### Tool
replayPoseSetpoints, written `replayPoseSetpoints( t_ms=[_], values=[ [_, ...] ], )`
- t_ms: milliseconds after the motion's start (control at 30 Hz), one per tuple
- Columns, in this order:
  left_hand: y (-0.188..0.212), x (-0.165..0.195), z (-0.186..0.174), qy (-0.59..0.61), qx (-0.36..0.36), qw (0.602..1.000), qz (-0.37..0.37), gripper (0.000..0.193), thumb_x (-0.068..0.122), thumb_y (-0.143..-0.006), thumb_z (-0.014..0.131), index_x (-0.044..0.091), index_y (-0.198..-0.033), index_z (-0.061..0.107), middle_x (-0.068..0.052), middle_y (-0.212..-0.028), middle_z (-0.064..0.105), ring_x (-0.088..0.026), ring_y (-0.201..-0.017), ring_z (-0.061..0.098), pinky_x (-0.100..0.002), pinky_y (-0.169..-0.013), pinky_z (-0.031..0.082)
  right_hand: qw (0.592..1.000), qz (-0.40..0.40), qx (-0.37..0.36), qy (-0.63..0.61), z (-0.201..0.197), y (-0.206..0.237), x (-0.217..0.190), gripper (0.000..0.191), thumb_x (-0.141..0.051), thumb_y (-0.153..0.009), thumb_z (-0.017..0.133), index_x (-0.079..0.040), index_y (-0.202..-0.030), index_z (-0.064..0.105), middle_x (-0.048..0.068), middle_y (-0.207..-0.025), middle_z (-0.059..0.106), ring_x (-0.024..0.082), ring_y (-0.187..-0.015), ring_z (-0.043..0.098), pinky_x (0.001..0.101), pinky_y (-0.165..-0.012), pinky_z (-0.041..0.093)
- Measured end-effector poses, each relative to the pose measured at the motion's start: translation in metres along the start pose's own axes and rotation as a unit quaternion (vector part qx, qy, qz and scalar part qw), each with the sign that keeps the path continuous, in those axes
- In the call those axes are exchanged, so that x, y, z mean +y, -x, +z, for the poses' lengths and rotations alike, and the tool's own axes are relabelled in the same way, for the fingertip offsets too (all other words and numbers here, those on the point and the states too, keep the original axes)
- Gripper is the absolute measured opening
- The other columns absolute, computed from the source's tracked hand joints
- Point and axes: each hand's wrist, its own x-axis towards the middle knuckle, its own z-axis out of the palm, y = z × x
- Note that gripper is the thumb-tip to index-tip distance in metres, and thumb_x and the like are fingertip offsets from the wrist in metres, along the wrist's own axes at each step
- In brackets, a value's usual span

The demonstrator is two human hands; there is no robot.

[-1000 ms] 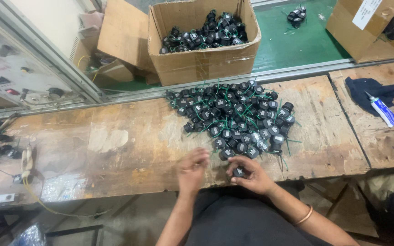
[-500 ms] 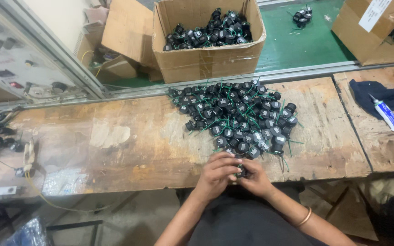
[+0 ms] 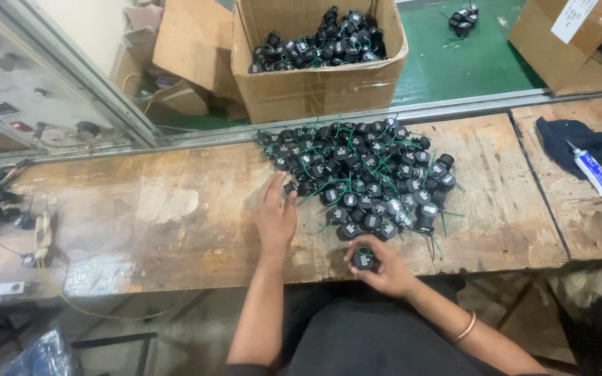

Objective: The person picks up black wired components from a pile on the workbench, twists and wraps the green wire around each unit, and places finished units into a cardboard box. They occasionally gather scattered units back into the pile before continuing.

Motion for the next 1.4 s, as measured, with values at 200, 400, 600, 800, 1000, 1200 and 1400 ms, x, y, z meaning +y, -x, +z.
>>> replayPoseSetpoints(
  t_ms=[200,400,600,800,1000,1200,1400],
  values=[
    [0.006,-0.007,-0.005,-0.115,-0.115,0.975,-0.152,0.035,0.017,-0.082,0.080,0.009,-0.113,0.064,-0.014,-0.107,0.071,-0.037,-0.104,0.067,-0.047,-0.090,0.052,0.996,-0.063,-0.055,-0.008,-0.005,0.003,0.013,0.024,0.002,-0.092,0.070,-0.001,-0.116,0.072,0.008,-0.106,0.068,0.015,-0.087,0.070,0.0281,-0.074,0.061],
    [0.048,0.021,-0.008,0.101,0.044,0.975,-0.195,0.033,0.005,-0.083,0.071,0.003,-0.114,0.059,-0.015,-0.106,0.065,-0.032,-0.099,0.066,-0.042,-0.089,0.053,0.993,-0.022,0.048,-0.104,-0.004,0.002,0.015,0.029,0.006,-0.091,0.068,-0.001,-0.119,0.068,0.007,-0.106,0.061,0.014,-0.091,0.068,0.0274,-0.072,0.061],
    [0.057,0.037,0.020,0.071,-0.030,0.995,-0.063,0.034,-0.005,-0.087,0.065,0.004,-0.119,0.067,-0.018,-0.117,0.058,-0.036,-0.108,0.060,-0.042,-0.091,0.050,0.981,-0.132,0.052,0.129,0.001,-0.001,0.000,0.048,-0.005,-0.086,0.077,-0.005,-0.132,0.064,0.005,-0.099,0.067,0.019,-0.097,0.065,0.0344,-0.088,0.053],
    [0.055,0.031,0.003,0.141,-0.009,0.988,-0.054,0.024,-0.007,-0.091,0.066,0.009,-0.107,0.072,-0.012,-0.107,0.059,-0.028,-0.102,0.065,-0.039,-0.090,0.054,0.987,-0.099,0.070,0.104,0.000,-0.002,-0.004,0.046,-0.008,-0.085,0.078,-0.006,-0.129,0.065,0.007,-0.102,0.065,0.020,-0.096,0.066,0.0354,-0.086,0.055],
    [0.062,0.075,0.003,0.300,-0.102,0.944,0.090,0.020,-0.005,-0.088,0.071,0.008,-0.101,0.063,-0.010,-0.110,0.062,-0.027,-0.110,0.064,-0.045,-0.107,0.052,0.977,-0.106,0.091,0.160,0.001,0.000,0.005,0.059,-0.011,-0.077,0.079,-0.003,-0.131,0.059,0.015,-0.118,0.061,0.030,-0.111,0.060,0.0412,-0.096,0.048],
    [0.057,0.109,0.012,0.240,-0.224,0.937,0.120,0.023,-0.005,-0.086,0.068,0.007,-0.104,0.062,-0.011,-0.111,0.066,-0.034,-0.126,0.061,-0.050,-0.114,0.043,0.972,-0.162,0.116,0.121,0.002,0.001,0.020,0.043,-0.006,-0.080,0.074,-0.004,-0.121,0.063,0.015,-0.125,0.063,0.030,-0.124,0.060,0.0404,-0.105,0.046],
    [0.063,0.112,0.002,0.222,-0.247,0.939,0.087,0.034,-0.011,-0.086,0.060,0.006,-0.115,0.065,-0.012,-0.119,0.068,-0.033,-0.124,0.062,-0.051,-0.117,0.040,0.996,0.017,0.081,0.014,0.010,0.006,0.021,0.042,-0.012,-0.079,0.076,-0.005,-0.119,0.063,0.014,-0.118,0.066,0.030,-0.111,0.066,0.0395,-0.092,0.054]
  ],
)
